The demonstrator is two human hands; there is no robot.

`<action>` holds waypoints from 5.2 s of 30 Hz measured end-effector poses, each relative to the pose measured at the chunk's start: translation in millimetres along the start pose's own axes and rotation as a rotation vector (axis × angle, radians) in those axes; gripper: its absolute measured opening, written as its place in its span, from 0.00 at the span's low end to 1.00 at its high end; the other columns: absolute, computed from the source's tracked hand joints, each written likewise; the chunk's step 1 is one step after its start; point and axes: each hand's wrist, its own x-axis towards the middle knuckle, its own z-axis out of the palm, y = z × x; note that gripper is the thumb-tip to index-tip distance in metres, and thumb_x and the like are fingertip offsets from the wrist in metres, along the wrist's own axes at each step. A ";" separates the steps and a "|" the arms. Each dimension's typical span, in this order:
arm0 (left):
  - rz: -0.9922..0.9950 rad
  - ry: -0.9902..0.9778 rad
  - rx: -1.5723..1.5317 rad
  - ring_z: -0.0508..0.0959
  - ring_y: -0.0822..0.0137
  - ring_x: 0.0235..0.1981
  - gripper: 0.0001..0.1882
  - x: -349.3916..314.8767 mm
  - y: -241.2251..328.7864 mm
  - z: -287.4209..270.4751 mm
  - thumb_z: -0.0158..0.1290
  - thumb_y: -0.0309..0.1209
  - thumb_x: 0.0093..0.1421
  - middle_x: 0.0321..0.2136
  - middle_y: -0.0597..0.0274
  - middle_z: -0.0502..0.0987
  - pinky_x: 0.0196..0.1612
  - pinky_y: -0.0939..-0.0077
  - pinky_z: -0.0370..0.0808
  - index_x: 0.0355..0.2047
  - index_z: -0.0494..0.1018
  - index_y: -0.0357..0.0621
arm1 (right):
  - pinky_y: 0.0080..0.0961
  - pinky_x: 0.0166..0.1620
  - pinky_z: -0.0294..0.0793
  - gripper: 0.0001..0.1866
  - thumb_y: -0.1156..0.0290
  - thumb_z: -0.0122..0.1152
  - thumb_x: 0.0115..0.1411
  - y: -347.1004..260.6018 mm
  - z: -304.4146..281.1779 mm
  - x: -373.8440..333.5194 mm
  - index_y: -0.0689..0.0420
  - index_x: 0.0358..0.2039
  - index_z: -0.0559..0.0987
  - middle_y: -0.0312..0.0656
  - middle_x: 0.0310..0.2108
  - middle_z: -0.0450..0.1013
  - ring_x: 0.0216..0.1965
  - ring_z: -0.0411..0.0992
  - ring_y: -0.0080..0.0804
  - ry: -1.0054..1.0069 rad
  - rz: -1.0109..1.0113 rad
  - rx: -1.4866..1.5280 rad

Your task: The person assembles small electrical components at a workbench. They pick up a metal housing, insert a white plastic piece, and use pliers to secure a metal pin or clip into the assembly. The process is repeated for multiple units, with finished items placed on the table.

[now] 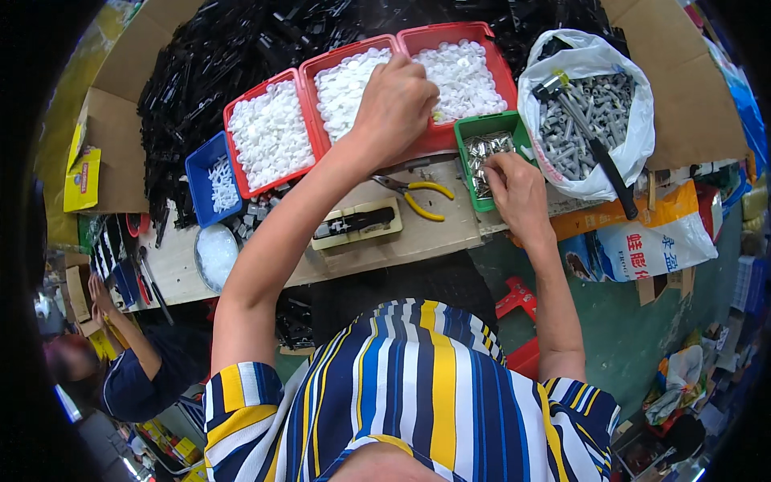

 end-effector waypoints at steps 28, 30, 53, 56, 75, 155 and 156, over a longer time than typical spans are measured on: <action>-0.876 0.128 -1.630 0.81 0.74 0.34 0.08 -71.0 50.0 -31.1 0.60 0.27 0.63 0.33 0.60 0.83 0.38 0.81 0.76 0.39 0.78 0.35 | 0.28 0.34 0.76 0.08 0.85 0.64 0.54 -79.4 9.4 20.4 0.62 0.35 0.79 0.44 0.32 0.74 0.31 0.77 0.35 0.194 -0.245 0.321; -0.843 0.181 -1.619 0.81 0.75 0.34 0.08 -80.1 49.1 -32.9 0.60 0.27 0.63 0.32 0.61 0.83 0.38 0.82 0.75 0.39 0.78 0.35 | 0.28 0.34 0.76 0.09 0.85 0.64 0.53 -85.3 12.6 18.3 0.62 0.35 0.79 0.44 0.32 0.74 0.31 0.77 0.35 0.193 -0.261 0.306; -0.798 0.431 -1.421 0.79 0.79 0.35 0.07 -109.9 67.1 -35.8 0.60 0.23 0.63 0.35 0.63 0.82 0.40 0.86 0.76 0.40 0.78 0.34 | 0.31 0.34 0.76 0.09 0.85 0.65 0.51 -102.3 27.5 3.4 0.63 0.34 0.79 0.44 0.30 0.74 0.30 0.76 0.38 0.208 -0.296 0.306; -0.782 0.428 -1.332 0.79 0.79 0.35 0.06 -109.7 70.2 -37.3 0.60 0.22 0.62 0.35 0.65 0.82 0.40 0.86 0.75 0.39 0.78 0.34 | 0.30 0.34 0.76 0.09 0.85 0.65 0.51 -101.4 27.5 2.6 0.62 0.34 0.79 0.44 0.30 0.74 0.30 0.76 0.38 0.207 -0.278 0.328; -0.411 0.432 -0.671 0.80 0.58 0.33 0.07 -120.0 59.9 -55.2 0.59 0.15 0.54 0.31 0.54 0.79 0.37 0.69 0.76 0.33 0.76 0.36 | 0.15 0.40 0.73 0.08 0.79 0.66 0.60 -103.5 47.2 -1.9 0.61 0.39 0.78 0.34 0.35 0.75 0.36 0.73 0.17 -0.136 0.244 1.336; -0.113 0.083 0.248 0.72 0.61 0.42 0.20 -235.0 46.0 -51.3 0.60 0.31 0.51 0.37 0.65 0.73 0.46 0.63 0.66 0.47 0.80 0.51 | 0.44 0.40 0.72 0.13 0.76 0.59 0.56 -99.7 81.6 -7.9 0.60 0.43 0.78 0.46 0.35 0.70 0.38 0.75 0.48 -0.465 -0.626 0.092; -0.114 0.091 0.256 0.72 0.61 0.42 0.19 -233.8 46.8 -51.7 0.61 0.31 0.52 0.37 0.65 0.73 0.45 0.63 0.66 0.46 0.80 0.51 | 0.42 0.39 0.72 0.14 0.77 0.60 0.56 -98.0 81.7 -8.2 0.60 0.44 0.78 0.46 0.35 0.69 0.38 0.75 0.47 -0.462 -0.627 0.093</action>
